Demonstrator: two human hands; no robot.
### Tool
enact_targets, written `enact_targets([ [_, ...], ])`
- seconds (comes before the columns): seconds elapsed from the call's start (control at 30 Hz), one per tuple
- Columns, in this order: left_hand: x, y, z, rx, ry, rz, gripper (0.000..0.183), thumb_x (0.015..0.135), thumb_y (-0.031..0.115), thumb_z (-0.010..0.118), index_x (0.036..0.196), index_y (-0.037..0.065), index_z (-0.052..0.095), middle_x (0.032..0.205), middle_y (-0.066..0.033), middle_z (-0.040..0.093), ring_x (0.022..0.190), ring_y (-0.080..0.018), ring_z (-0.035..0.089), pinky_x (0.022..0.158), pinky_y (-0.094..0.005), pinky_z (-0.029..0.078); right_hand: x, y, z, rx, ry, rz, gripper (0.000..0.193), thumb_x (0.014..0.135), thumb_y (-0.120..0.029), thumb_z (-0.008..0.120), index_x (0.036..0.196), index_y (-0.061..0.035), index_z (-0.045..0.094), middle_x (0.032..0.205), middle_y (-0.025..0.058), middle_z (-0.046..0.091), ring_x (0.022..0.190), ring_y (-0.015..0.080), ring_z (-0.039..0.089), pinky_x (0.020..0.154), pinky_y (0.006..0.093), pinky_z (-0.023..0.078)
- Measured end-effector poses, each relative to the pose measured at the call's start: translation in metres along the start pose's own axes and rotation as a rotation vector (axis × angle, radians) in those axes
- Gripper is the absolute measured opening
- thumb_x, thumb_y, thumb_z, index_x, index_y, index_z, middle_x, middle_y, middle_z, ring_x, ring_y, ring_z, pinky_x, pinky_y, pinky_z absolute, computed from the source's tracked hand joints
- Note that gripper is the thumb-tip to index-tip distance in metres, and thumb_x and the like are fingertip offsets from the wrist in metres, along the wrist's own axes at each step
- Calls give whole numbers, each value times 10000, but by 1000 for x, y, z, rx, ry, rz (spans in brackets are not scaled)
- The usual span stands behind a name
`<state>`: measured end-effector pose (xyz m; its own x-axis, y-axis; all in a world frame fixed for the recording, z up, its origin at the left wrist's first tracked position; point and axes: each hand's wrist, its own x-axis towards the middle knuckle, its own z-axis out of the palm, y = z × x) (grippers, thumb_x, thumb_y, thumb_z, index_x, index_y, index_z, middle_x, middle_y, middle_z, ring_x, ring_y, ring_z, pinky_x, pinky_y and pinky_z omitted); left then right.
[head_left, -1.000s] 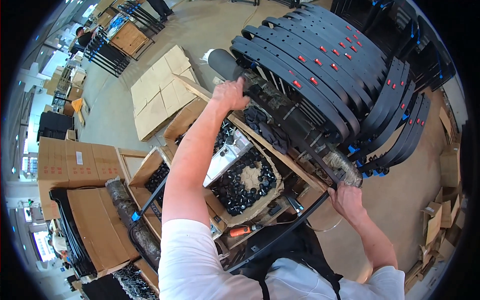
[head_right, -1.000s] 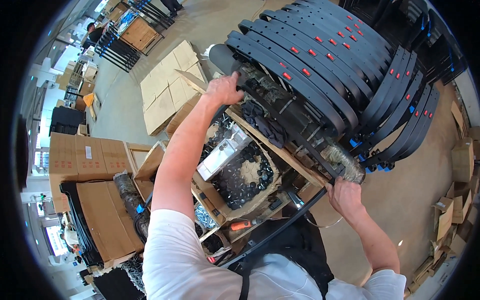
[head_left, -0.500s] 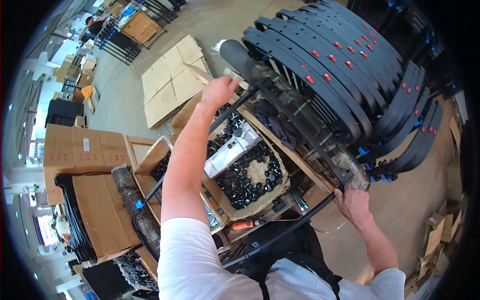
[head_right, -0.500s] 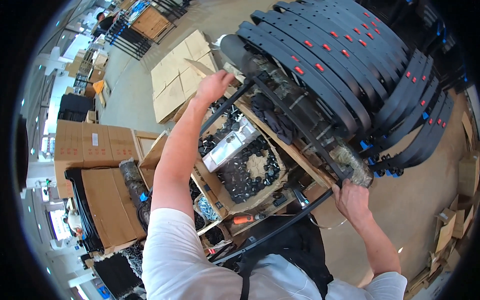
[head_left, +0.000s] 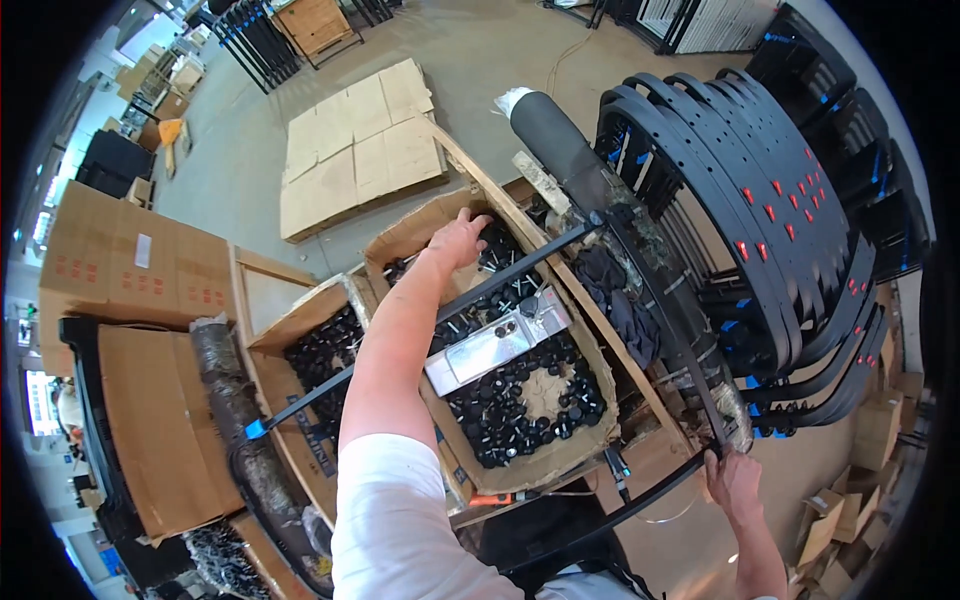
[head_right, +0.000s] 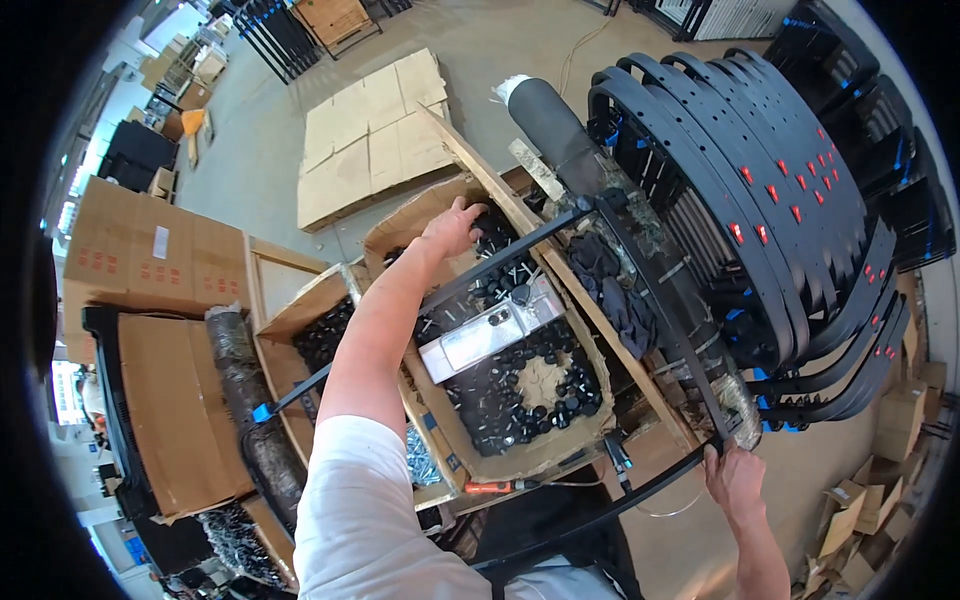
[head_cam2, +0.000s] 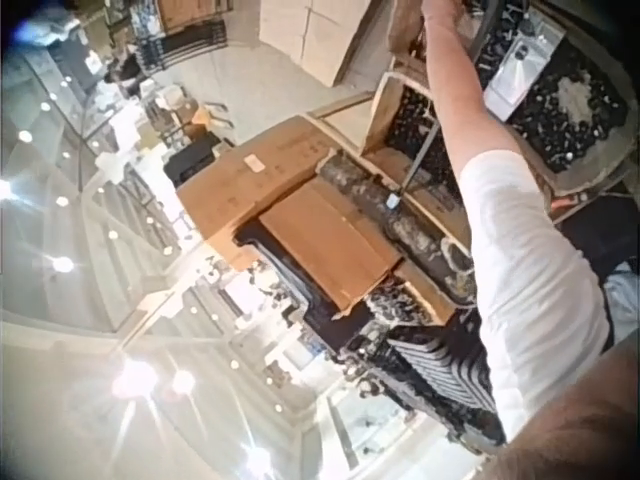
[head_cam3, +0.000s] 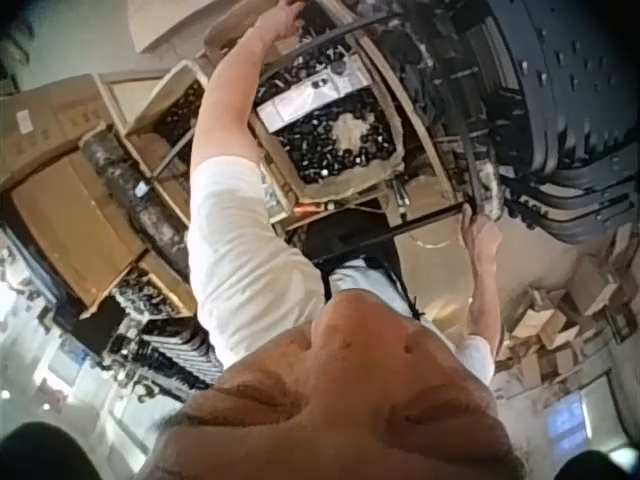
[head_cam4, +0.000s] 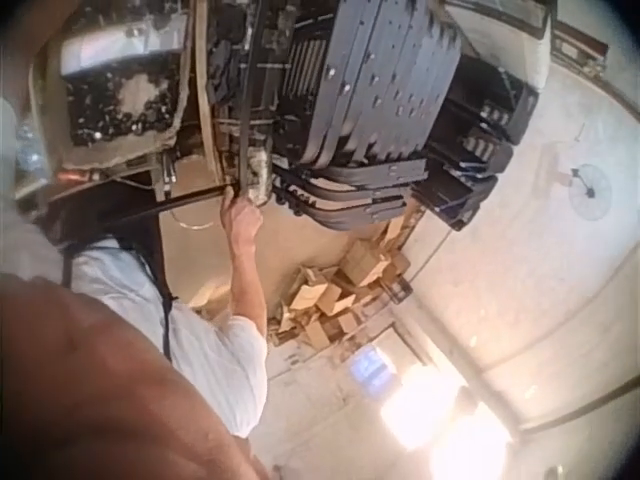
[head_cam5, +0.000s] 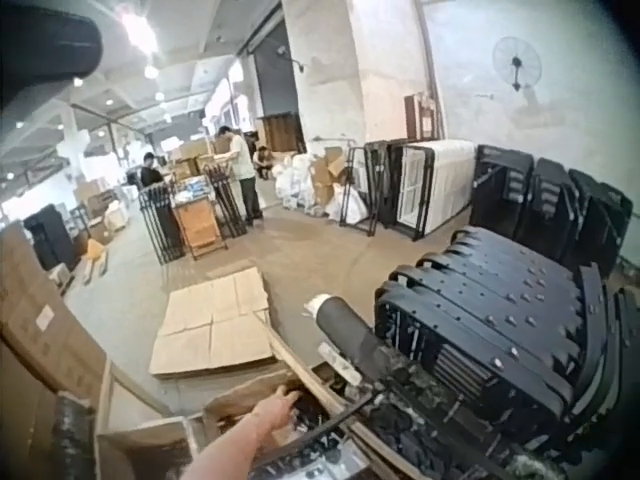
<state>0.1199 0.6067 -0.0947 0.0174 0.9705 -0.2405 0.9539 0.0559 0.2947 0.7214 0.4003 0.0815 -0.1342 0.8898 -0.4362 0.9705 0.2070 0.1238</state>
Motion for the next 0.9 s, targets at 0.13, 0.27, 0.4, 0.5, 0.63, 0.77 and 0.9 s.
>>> enact_targets([
  [0.13,25,-12,13,24,-94,19,503,974,253,712,1439,179,536,1364,-280,567,1201,-444,650,1022,-527,545,2,-9,2,-33,-26,26,376,1000,-354,615,950,15,666,736,243,709,715,427,722,689,525,579],
  [0.27,29,-16,11,131,-80,111,402,964,244,719,1309,105,567,1306,-288,588,1164,-450,663,986,-529,549,4,-12,3,-67,-36,38,392,1004,-365,607,933,15,669,739,244,712,719,427,725,698,526,581],
  [0.4,5,-11,-5,-166,102,-10,364,942,226,734,1247,93,585,1233,-292,601,1077,-465,673,946,-519,563,2,-12,0,-99,-31,46,400,1003,-371,610,911,12,680,742,240,716,726,434,727,710,526,585],
  [0.5,-27,-14,-38,-648,169,-117,342,964,233,746,1203,48,584,1096,-169,647,988,-306,707,903,-416,585,2,-6,-3,-70,-53,49,418,995,-401,624,945,6,702,780,241,728,774,425,736,729,525,585],
  [0.63,-111,-14,-88,-1291,263,-188,297,977,233,761,1143,56,589,985,-46,642,854,-128,633,754,-313,547,11,-20,-48,-97,-117,-27,395,962,-394,674,990,-2,714,845,229,736,852,412,736,773,507,584],
  [0.77,-235,69,-110,-1062,324,-236,264,969,268,765,1101,86,627,946,-1,632,896,-118,592,814,-286,501,19,-107,-116,519,246,-370,335,877,-259,777,1134,-52,716,1043,163,722,998,383,695,865,447,570],
  [0.9,-340,154,-57,-1161,-22,-231,327,1002,362,749,1120,76,643,965,5,645,889,-100,574,768,-294,510,15,-193,-116,614,167,-994,610,879,-189,795,1451,-161,584,1318,154,630,1137,374,659,959,438,558],
])
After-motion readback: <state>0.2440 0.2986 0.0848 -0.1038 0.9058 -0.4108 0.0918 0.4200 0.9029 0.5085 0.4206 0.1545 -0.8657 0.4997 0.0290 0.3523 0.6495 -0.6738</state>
